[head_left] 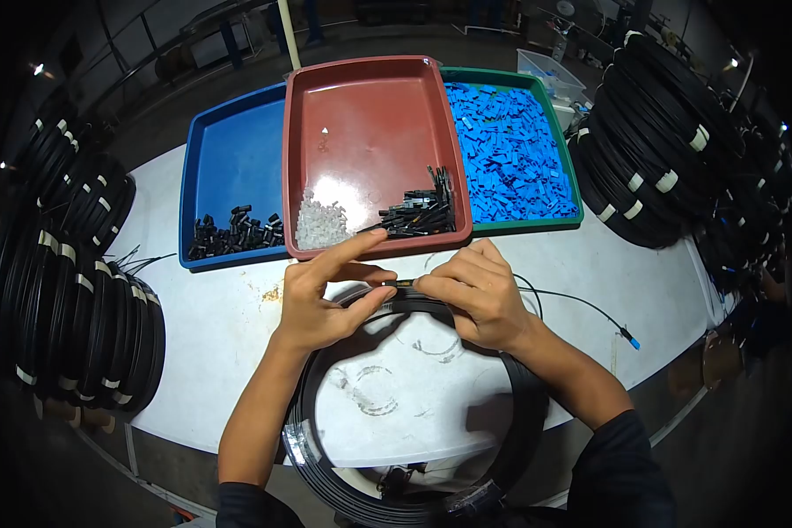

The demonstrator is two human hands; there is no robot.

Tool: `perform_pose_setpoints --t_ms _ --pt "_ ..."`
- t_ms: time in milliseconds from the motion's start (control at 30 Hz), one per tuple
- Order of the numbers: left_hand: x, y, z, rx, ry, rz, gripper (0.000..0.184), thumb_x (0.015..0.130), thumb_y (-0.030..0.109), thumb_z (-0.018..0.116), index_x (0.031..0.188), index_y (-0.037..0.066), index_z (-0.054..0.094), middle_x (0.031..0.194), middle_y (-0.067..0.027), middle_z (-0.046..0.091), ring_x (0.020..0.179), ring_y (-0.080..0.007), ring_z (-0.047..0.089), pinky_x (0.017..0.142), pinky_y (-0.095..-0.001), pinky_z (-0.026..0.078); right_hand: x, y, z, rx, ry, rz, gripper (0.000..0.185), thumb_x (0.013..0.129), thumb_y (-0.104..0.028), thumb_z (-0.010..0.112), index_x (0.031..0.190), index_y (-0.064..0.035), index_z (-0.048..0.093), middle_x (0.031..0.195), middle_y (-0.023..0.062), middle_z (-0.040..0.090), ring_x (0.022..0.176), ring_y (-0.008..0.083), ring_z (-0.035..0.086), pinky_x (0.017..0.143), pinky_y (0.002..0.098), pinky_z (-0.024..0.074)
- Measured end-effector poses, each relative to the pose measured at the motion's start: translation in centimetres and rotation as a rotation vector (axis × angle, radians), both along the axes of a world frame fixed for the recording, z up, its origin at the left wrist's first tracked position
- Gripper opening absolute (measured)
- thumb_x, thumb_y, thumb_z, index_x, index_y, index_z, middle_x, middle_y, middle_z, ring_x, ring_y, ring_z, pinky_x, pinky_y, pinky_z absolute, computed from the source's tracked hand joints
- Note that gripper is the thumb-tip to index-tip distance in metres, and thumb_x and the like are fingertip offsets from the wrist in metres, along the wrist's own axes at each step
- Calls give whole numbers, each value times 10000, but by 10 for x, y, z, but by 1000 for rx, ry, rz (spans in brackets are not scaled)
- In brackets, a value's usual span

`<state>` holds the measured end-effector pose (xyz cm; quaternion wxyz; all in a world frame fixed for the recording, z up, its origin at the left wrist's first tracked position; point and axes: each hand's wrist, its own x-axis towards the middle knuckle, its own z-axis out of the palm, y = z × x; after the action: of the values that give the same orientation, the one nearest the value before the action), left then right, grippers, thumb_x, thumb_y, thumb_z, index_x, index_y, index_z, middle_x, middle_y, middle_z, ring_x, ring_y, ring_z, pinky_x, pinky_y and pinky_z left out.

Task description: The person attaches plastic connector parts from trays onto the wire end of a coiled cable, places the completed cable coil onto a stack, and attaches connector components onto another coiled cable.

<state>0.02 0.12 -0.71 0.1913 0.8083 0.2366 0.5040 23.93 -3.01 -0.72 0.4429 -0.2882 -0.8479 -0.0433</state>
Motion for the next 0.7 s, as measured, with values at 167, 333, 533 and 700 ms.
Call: perform_pose_setpoints --t_ms 167,333,533,700 --pt "-3 4 -4 32 12 -60 731 718 -51 874 1352 4 513 931 -137 766 883 -197 769 772 -293 600 0 1 -1 -16 9 24 385 673 26 639 1019 -110 740 790 9 614 735 214 556 725 358 396" --pt "-1 3 -16 -56 -120 -103 527 774 -21 853 1153 39 493 902 -95 761 900 -198 775 755 -272 594 -1 0 -1 -86 4 28 398 670 48 618 1013 -108 744 758 13 574 730 221 540 758 359 396" --pt "1 1 -10 -44 -107 -141 466 800 -57 822 1014 72 428 853 -99 735 924 -209 772 738 -262 604 0 0 0 -96 1 33 422 675 50 611 1034 -118 757 749 14 550 728 219 526 794 379 391" --pt "0 3 -12 -15 -100 -149 468 794 -63 825 1001 76 428 830 -85 716 922 -209 773 689 -250 585 -1 -3 1 -136 -20 32 484 683 59 599 1083 -151 774 745 5 535 721 211 515 791 383 368"
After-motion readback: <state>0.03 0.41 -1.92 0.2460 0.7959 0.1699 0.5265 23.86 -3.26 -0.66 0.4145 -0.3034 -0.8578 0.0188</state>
